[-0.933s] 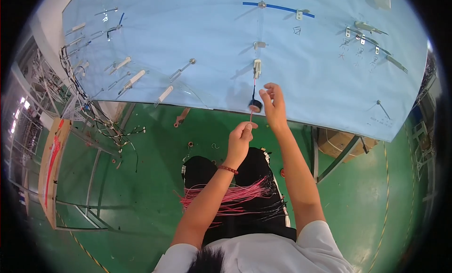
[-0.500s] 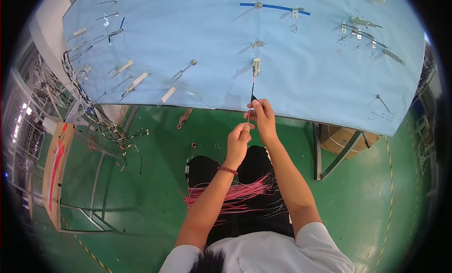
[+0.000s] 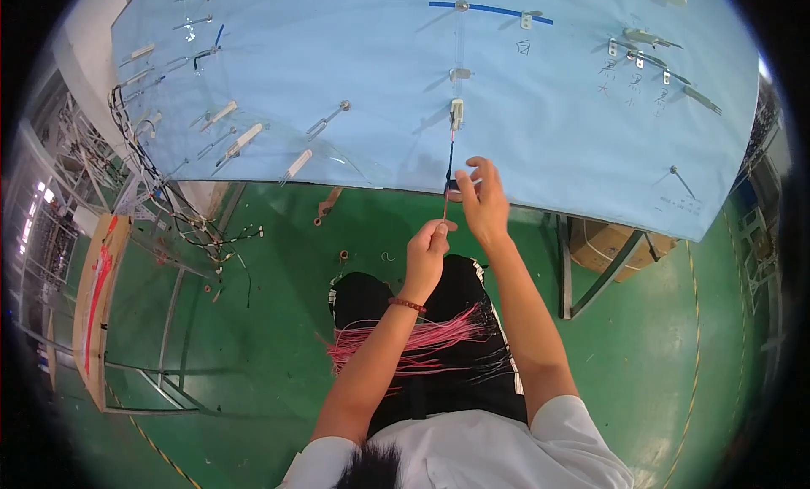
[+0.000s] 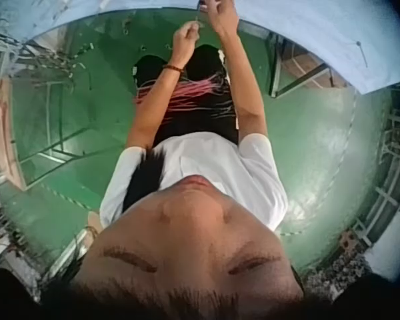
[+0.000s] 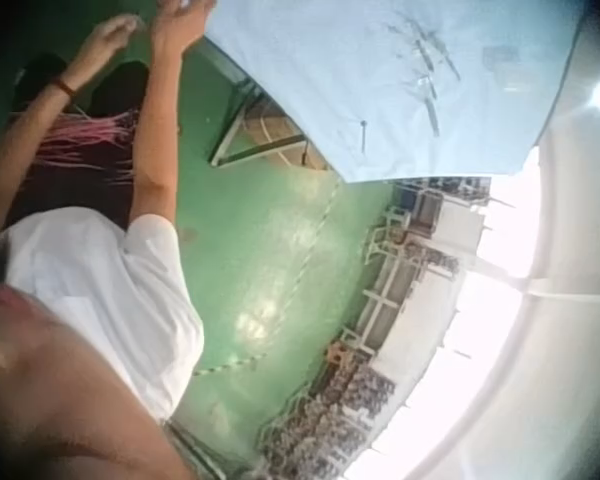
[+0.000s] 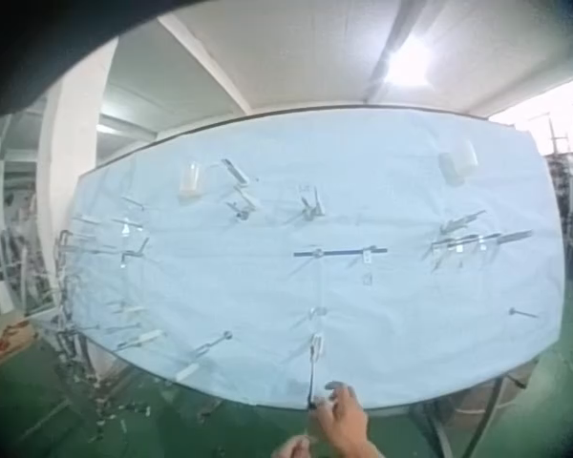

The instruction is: Assembling and wrapping pink wires with black tape on a factory harness board.

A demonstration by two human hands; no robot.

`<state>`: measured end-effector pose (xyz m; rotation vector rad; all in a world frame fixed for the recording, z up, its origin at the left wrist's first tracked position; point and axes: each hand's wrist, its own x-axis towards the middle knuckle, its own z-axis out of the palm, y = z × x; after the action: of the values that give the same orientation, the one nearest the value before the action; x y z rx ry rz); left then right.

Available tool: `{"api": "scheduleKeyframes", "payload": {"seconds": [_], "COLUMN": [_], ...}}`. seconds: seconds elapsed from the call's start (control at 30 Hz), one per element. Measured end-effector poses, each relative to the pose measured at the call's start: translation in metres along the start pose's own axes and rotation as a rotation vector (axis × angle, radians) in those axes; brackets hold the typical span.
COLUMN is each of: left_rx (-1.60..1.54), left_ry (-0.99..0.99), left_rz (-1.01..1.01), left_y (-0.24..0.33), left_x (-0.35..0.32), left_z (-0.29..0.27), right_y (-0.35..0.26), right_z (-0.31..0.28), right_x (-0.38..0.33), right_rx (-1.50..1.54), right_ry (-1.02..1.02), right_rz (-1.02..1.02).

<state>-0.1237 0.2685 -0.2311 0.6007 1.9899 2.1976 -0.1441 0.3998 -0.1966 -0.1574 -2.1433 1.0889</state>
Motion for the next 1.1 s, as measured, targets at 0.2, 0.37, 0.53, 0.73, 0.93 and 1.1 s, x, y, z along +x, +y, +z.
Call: {"api": "scheduleKeyframes", "payload": {"seconds": [0.2,0.37,0.53,0.73,0.93,1.1], "left_rx": [-0.085,-0.026,0.221,0.043,-0.085,0.169], "left_ry": [0.016,0.040,0.117,0.010,0.042,0.121], "left_rz": [-0.060,-0.029,0.197,-0.016,-0.043,0.099], "left_y": [0.000,-0.015,-0.023,-0.005,-0.011,-0.015], "left_x": [-0.002,-0.005,-0.013,-0.015,-0.023,-0.032], "left_z": [-0.009,-0.012,-0.009,-0.005,-0.012,-0.019], "right_y": [0.003,-0.006,-0.065,0.002,-0.001,-0.042], "right_z": [0.025,0.017,-0.015,0.007,0.030,0.001], "right_x": [-0.028,-0.055,-0.036,-0.024,-0.065,-0.075], "right_rx": [0.955,0.391,-0.470,0.315,0.964,-0.115], "right_ry": [-0.317,-0.116,-0.248,-0.211,-0.154,-0.066], "right_rz": [0.610,0.268,-0.340,0.342,0.615,-0.039]}}
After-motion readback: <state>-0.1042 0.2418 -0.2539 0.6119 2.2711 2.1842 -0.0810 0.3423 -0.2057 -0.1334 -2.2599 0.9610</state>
